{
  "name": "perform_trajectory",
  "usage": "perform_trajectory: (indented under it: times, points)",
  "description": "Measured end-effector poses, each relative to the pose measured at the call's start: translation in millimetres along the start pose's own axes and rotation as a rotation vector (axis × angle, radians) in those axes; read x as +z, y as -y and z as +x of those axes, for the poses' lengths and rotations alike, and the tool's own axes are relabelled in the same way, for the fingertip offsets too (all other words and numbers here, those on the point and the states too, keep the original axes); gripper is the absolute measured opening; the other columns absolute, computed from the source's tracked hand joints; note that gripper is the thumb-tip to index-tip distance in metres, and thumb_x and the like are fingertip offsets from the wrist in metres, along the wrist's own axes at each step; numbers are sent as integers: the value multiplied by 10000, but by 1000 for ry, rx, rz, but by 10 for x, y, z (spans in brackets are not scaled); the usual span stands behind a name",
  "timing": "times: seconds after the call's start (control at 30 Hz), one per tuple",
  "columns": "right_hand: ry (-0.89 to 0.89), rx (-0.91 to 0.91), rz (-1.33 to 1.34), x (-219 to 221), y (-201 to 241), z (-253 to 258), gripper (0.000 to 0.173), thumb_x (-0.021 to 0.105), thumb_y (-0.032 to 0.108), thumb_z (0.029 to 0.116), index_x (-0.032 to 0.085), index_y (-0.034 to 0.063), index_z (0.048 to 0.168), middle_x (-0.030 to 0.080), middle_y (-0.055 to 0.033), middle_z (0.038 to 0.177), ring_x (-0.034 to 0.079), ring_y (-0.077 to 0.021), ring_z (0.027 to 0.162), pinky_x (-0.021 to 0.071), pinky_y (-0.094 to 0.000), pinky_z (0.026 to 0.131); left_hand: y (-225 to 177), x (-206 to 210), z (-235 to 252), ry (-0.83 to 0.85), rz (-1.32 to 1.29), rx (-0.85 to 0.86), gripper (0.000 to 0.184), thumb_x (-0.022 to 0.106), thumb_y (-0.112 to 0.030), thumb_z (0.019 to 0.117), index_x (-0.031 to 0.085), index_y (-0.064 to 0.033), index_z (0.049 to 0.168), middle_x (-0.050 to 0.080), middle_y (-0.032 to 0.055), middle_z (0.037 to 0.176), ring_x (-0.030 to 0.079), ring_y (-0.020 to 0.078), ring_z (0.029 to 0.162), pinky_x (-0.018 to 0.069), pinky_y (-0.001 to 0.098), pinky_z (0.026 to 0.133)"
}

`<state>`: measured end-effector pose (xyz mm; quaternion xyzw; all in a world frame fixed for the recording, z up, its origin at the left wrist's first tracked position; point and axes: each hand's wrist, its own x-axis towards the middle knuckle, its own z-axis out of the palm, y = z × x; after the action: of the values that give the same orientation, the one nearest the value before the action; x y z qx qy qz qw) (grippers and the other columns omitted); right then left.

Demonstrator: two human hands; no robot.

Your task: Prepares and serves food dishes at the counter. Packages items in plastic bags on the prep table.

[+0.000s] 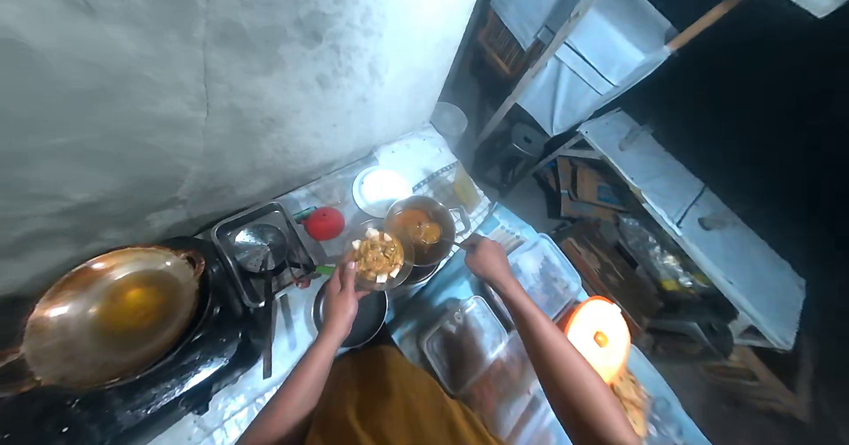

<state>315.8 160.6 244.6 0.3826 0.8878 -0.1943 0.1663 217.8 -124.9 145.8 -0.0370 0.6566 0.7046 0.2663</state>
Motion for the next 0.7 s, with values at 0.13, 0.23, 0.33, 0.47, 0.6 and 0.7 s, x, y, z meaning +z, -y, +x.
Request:
perform_trajectory:
  times: [0.13,0.23,0.33,0.47,0.6,0.7]
  points:
    - [-97,-93,61,-188,102,-209,298,538,206,974,730,172,1199,748,-92,1029,694,-278,1005,489,-543,958,-34,62,20,-7,2,-7,459,386,-340,1123,462,-96,1504,608,146,1376,729,255,1030,658,446,783]
    - [-185,-218,68,-196,217,-353,293,535,207,974,742,171,1178,755,-61,971,712,-248,927,537,-515,880,-44,101,36,-1,-20,5,472,397,-340,1120,446,-64,1500,602,167,1370,724,263,1041,658,452,780]
    - [-272,-369,33,-117,366,-501,272,537,185,974,749,153,1142,762,-20,1029,706,-196,954,492,-487,967,-67,138,39,11,-43,8,473,403,-341,1118,448,-67,1501,604,165,1370,721,271,1051,657,462,786]
    - [-671,-636,-176,157,425,-478,233,518,89,973,733,133,1049,716,-44,915,686,-204,798,498,-466,855,-111,150,25,17,-72,7,467,401,-347,1118,464,-81,1497,621,158,1348,728,271,1039,661,459,779]
    - [-826,-702,-223,262,393,-428,282,520,3,952,715,132,1110,683,-81,945,671,-234,858,495,-446,827,-146,115,17,37,-101,5,465,395,-348,1120,474,-95,1502,624,148,1366,728,283,1049,659,466,793]
    - [-779,-697,-188,316,360,-393,292,508,7,953,722,146,1096,686,-72,959,673,-228,865,500,-443,809,-145,69,30,55,-110,6,461,395,-342,1121,477,-96,1502,632,155,1353,730,296,1046,660,475,793]
